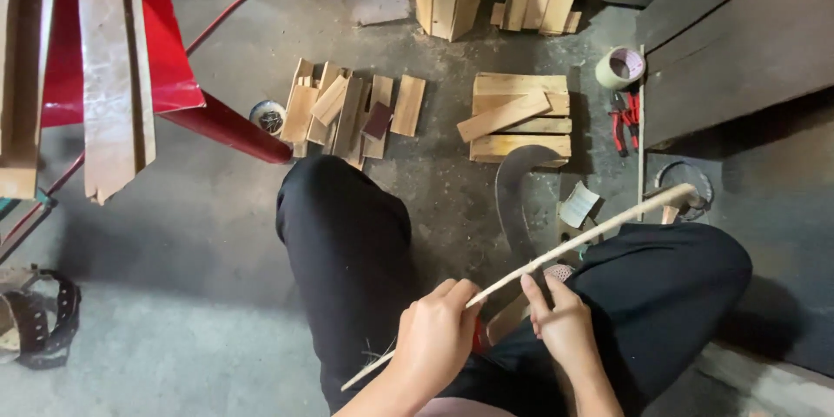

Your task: Shaving and splitting thin wooden strips using a large curved blade in a workshop environment.

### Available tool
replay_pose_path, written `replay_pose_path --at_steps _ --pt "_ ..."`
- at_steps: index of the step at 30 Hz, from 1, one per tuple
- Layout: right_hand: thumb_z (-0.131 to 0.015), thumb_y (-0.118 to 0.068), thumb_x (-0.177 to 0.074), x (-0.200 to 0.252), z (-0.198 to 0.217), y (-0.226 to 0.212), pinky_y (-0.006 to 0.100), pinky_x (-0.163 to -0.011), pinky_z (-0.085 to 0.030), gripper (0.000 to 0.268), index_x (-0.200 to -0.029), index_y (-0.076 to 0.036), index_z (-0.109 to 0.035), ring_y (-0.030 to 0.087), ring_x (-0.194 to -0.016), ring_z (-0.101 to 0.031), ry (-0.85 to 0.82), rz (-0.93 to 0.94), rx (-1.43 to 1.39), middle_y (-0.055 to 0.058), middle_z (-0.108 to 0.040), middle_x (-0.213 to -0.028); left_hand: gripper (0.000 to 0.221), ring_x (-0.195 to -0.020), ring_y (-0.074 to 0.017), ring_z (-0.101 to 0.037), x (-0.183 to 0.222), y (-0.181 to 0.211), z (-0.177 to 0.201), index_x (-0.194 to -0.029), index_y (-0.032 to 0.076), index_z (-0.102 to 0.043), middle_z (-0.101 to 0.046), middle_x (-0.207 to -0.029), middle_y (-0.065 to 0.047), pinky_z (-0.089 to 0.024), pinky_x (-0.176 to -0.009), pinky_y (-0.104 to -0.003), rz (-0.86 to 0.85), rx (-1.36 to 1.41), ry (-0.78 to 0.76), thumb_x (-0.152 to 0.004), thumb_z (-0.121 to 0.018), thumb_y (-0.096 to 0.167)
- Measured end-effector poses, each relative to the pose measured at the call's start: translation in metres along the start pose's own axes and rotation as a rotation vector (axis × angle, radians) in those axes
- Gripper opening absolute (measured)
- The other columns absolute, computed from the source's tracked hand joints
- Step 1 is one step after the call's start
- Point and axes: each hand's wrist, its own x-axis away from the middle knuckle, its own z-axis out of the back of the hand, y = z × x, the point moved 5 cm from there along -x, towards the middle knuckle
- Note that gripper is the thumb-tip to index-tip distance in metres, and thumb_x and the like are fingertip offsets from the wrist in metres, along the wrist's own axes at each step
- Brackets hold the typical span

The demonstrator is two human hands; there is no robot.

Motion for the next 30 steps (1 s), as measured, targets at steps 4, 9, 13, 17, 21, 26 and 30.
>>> replay_pose_path --at_steps 4,9,13,17,21,26,30 --pt "-0.062 -0.028 -0.102 -0.01 -0.002 0.018 0.031 -0.048 -0.045 0.036 -0.084 0.002 -0.07 0.02 -0.045 -0.053 -0.027 -0.014 0.007 0.01 -0.058 -0.053 0.006 -0.064 -0.0323 -0.07 0.009 -0.037 -0.004 -0.089 0.012 -0.066 -0.072 -0.082 -0.006 -0.057 -0.06 -0.042 0.077 -0.21 -0.226 -0.091 -0.063 0.017" --pt "-0.062 -0.03 -0.102 -0.016 -0.003 0.029 0.032 -0.045 -0.044 0.04 -0.083 0.005 -0.068 0.02 -0.046 -0.051 -0.06 -0.03 -0.03 0.012 -0.06 -0.058 0.022 -0.077 -0.0292 -0.074 0.002 -0.088 0.049 -0.085 0.021 -0.077 -0.076 -0.087 -0.007 -0.057 -0.076 -0.042 0.224 -0.273 -0.228 -0.084 -0.056 0.013" --pt "-0.063 -0.027 -0.101 -0.012 -0.003 0.032 0.031 -0.044 -0.042 0.038 -0.08 0.004 -0.069 0.019 -0.044 -0.049 -0.043 0.004 -0.067 0.011 -0.06 -0.056 0.017 -0.083 -0.0211 -0.071 -0.007 -0.045 0.122 -0.087 0.011 -0.072 -0.071 -0.101 -0.001 -0.054 -0.075 -0.034 0.135 -0.018 0.351 -0.088 -0.06 -0.002" --pt "-0.063 -0.027 -0.101 -0.012 -0.004 0.033 0.03 -0.04 -0.04 0.038 -0.077 0.002 -0.064 0.017 -0.04 -0.048 -0.075 0.082 -0.157 0.009 -0.058 -0.053 0.024 -0.061 -0.0124 -0.063 -0.019 -0.033 0.087 -0.088 0.007 -0.079 -0.072 -0.07 -0.003 -0.051 -0.058 -0.027 0.213 0.261 0.195 -0.092 -0.055 0.002" --pt "-0.062 -0.032 -0.101 0.005 0.004 0.022 0.028 -0.043 -0.043 0.041 -0.071 -0.004 -0.055 0.016 -0.039 -0.048 -0.115 0.158 -0.121 0.006 -0.055 -0.049 0.016 -0.049 -0.0115 -0.069 -0.026 -0.012 0.021 -0.099 0.009 -0.08 -0.077 -0.062 -0.001 -0.055 -0.048 -0.027 0.231 0.127 -0.066 -0.09 -0.067 0.012" --pt "-0.071 -0.026 -0.092 0.024 0.016 0.017 0.027 -0.041 -0.042 0.025 -0.093 -0.001 -0.07 0.013 -0.039 -0.052 -0.008 0.193 -0.092 0.004 -0.06 -0.048 0.009 -0.043 -0.0133 -0.059 -0.034 0.019 0.003 -0.092 0.011 -0.075 -0.068 -0.054 -0.002 -0.048 -0.044 -0.029 0.141 0.091 0.009 -0.089 -0.074 0.019" --pt "-0.074 -0.021 -0.091 0.038 0.021 0.003 0.028 -0.048 -0.046 0.023 -0.077 -0.005 -0.064 0.012 -0.048 -0.054 0.037 0.394 -0.019 0.003 -0.07 -0.062 0.022 -0.048 -0.0115 -0.072 -0.05 0.025 -0.006 -0.104 0.006 -0.076 -0.068 -0.053 -0.003 -0.053 -0.044 -0.026 0.136 0.121 0.002 -0.089 -0.075 0.022"
